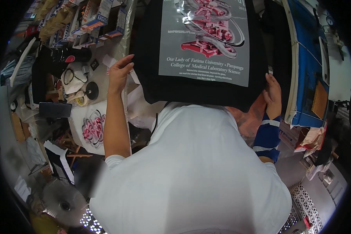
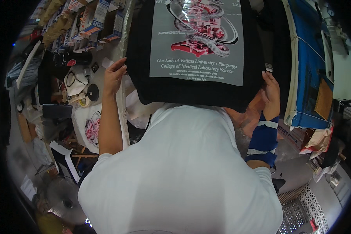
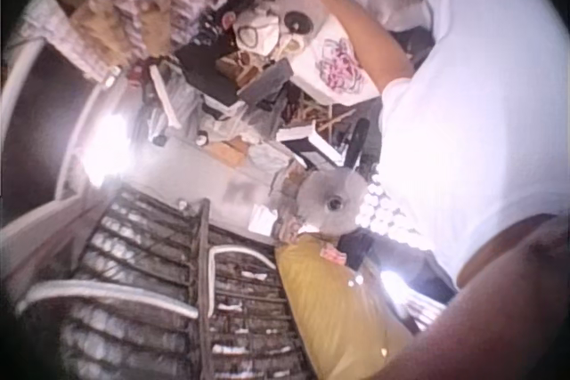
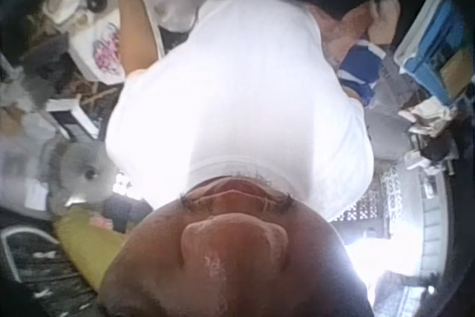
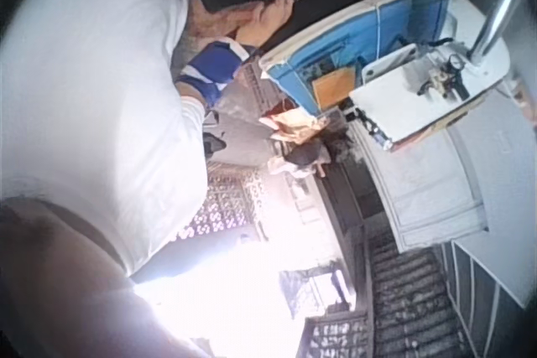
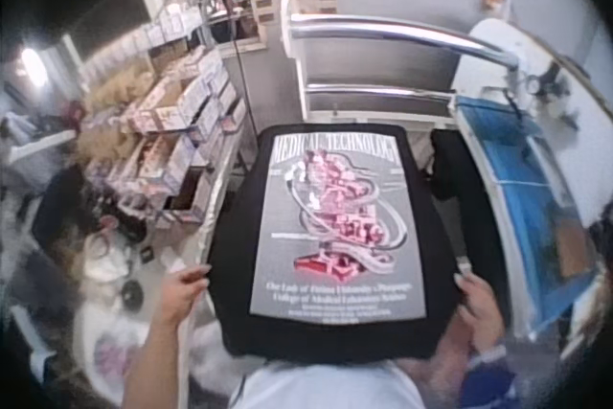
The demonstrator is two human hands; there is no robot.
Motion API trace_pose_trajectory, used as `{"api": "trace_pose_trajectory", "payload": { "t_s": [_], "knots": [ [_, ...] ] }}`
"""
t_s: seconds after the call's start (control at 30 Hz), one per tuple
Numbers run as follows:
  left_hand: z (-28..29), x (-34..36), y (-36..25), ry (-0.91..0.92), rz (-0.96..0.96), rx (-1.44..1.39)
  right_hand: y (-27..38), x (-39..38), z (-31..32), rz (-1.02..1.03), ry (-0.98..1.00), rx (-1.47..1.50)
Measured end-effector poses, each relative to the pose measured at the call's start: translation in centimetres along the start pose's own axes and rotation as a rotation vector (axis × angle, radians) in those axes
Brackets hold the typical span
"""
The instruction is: The person places a black t-shirt onto a heat press, aligns it, and closes the press. They then remove the t-shirt, flip it, and place it back on the press to apply a smaller design to the front. The person repeats this process for multiple shirts.
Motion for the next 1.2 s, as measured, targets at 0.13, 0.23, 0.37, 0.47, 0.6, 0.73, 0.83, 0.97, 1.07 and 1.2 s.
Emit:
{"api": "trace_pose_trajectory", "payload": {
  "t_s": [0.13,0.23,0.37,0.47,0.6,0.73,0.83,0.97,1.07,1.2],
  "knots": [
    [-0.6,0.0,-1.9,0.078,-0.016,0.254,0.1,-0.9,1.5,0.023,-0.33,-0.263],
    [1.5,-0.9,0.6,0.001,-0.023,0.104,1.7,-2.5,-2.2,0.009,-0.322,-0.253],
    [1.5,0.0,0.8,-0.003,0.008,-0.074,1.6,-3.2,-1.9,0.079,-0.231,-0.11],
    [1.8,0.0,1.3,-0.004,0.015,-0.129,1.3,-3.0,-1.7,0.077,-0.224,-0.111],
    [2.0,0.3,3.0,0.015,0.04,-0.027,-0.1,-1.4,-0.1,0.075,-0.193,-0.17],
    [-0.9,2.2,7.4,0.134,0.333,-0.158,-2.5,3.9,-0.2,-0.144,-0.193,-0.311],
    [-7.3,6.2,6.0,0.157,0.592,-0.726,1.3,8.1,-6.0,-0.174,-0.03,-0.044],
    [-12.0,16.1,2.8,0.131,0.44,-0.758,9.0,14.2,-12.4,-0.223,0.256,0.164],
    [-11.2,24.3,6.5,-0.013,0.224,-0.657,13.3,20.1,-13.1,-0.177,0.287,0.13],
    [-3.0,32.1,11.4,-0.233,-0.038,-0.713,17.0,23.3,-15.3,0.035,0.238,0.37]
  ]
}}
Point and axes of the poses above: each hand's wrist, its own x-axis towards the middle knuckle, its own z-axis out of the back of the hand, y = z × x, the point moved 3 cm from there along x, towards the middle knuckle, and after that the axes turned 14 degrees about -z, right-handed, at the moved point
